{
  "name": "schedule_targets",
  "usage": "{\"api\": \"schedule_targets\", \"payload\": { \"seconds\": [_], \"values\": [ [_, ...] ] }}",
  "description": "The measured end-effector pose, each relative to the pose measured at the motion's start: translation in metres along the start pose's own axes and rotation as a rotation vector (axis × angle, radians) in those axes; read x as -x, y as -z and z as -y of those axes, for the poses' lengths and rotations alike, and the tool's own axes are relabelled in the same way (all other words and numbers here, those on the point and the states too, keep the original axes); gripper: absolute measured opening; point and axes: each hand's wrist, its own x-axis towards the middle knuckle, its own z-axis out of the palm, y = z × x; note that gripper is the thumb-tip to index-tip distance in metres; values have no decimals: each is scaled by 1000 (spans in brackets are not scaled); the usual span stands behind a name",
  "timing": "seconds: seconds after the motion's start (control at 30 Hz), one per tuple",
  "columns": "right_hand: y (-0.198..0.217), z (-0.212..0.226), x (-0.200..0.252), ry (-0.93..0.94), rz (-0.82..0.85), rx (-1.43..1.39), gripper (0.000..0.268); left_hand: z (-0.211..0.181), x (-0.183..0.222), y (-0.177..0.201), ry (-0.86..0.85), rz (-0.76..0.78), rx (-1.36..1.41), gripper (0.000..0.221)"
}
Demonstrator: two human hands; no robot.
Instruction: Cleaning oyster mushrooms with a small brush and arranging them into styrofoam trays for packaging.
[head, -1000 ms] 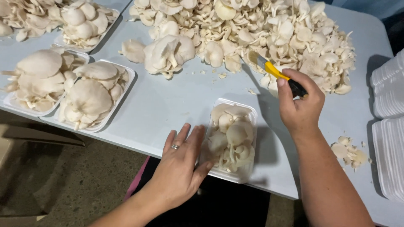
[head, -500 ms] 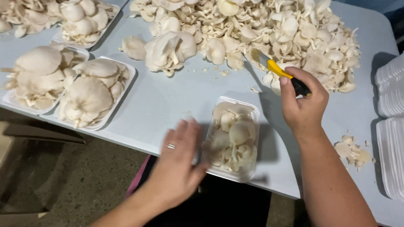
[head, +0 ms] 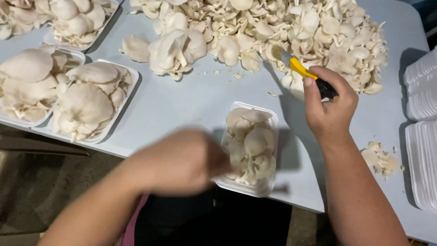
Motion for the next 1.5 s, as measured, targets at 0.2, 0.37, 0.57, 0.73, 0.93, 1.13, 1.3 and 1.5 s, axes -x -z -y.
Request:
{"api": "schedule_targets", "payload": {
  "seconds": [0.2,0.37,0.57,0.73,0.93,1.13,1.3,1.5],
  "values": [
    [-1,-4,1,-15,-48,-53,14,92,-76,30,299,-380,-174,20],
    [1,4,0,108,26,91,16,156,-169,59,398,-652,-198,49],
    [3,23,-13,195,94,155,23,162,-238,77,477,-667,-202,56],
    [6,25,-9,181,141,306,23,190,-268,77,319,-595,-372,44],
    [12,30,-8,214,152,361,23,175,-288,64,91,-463,-630,28],
    [12,26,2,331,124,309,19,90,-267,15,-915,-389,-843,105],
    [-1,41,4,283,270,186,18,81,-233,21,-1031,0,-768,72],
    [-15,13,18,258,195,453,25,134,-262,15,-883,-197,-877,24]
  ]
}}
